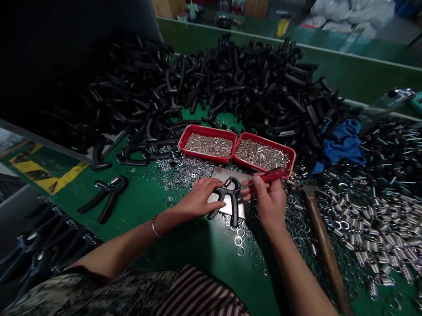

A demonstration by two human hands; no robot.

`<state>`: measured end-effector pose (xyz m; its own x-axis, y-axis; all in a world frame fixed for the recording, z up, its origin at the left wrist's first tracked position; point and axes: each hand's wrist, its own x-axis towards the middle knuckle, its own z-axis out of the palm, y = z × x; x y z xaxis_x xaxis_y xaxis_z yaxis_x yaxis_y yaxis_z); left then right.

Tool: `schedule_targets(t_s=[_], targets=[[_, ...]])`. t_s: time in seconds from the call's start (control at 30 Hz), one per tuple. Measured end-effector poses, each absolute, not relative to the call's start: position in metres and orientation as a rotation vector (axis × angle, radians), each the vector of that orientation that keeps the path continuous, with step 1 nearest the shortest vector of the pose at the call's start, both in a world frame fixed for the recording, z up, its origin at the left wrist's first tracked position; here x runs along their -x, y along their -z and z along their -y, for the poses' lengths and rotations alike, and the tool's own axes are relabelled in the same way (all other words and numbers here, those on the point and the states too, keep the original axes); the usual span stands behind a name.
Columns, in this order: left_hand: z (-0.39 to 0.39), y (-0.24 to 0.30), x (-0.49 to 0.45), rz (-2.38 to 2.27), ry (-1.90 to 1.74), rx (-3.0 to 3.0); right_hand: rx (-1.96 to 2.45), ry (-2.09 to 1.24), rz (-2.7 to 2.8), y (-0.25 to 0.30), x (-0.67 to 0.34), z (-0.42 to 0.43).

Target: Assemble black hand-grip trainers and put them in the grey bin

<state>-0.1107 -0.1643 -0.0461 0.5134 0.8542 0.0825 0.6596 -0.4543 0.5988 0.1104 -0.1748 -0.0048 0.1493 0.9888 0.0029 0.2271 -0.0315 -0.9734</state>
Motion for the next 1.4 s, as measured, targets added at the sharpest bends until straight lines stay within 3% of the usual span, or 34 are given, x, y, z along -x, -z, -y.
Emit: schedule_targets(t_s=[0.2,0.6,0.9,0.97,1.13,1.23,1.4], targets=[[0.164,0.047,0.109,-1.262,-0.516,-2.199,1.505,-1.027,1.263,0.036,-0.085,0.166],[0.166,0.049,0.108,-1.278,-0.548,-2.194,1.539,-0.971,1.259,0.039,-0.083,0.167],[0.166,0.048,0.107,-1.278,-0.544,-2.181,1.672,-0.466,1.997,0.024,-0.070,0.170],[0.166,0.048,0.106,-1.285,-0.528,-2.176,1.613,-0.595,1.906,0.021,-0.066,0.159],[0.167,0.046,0.105,-1.310,-0.495,-2.157,1.201,-1.418,1.088,0.020,-0.070,0.134],[0.167,0.046,0.105,-1.309,-0.503,-2.172,1.057,-1.363,0.879,0.026,-0.079,0.141],[0.167,0.046,0.105,-1.328,-0.499,-2.158,1.251,-1.146,1.099,0.039,-0.086,0.165]])
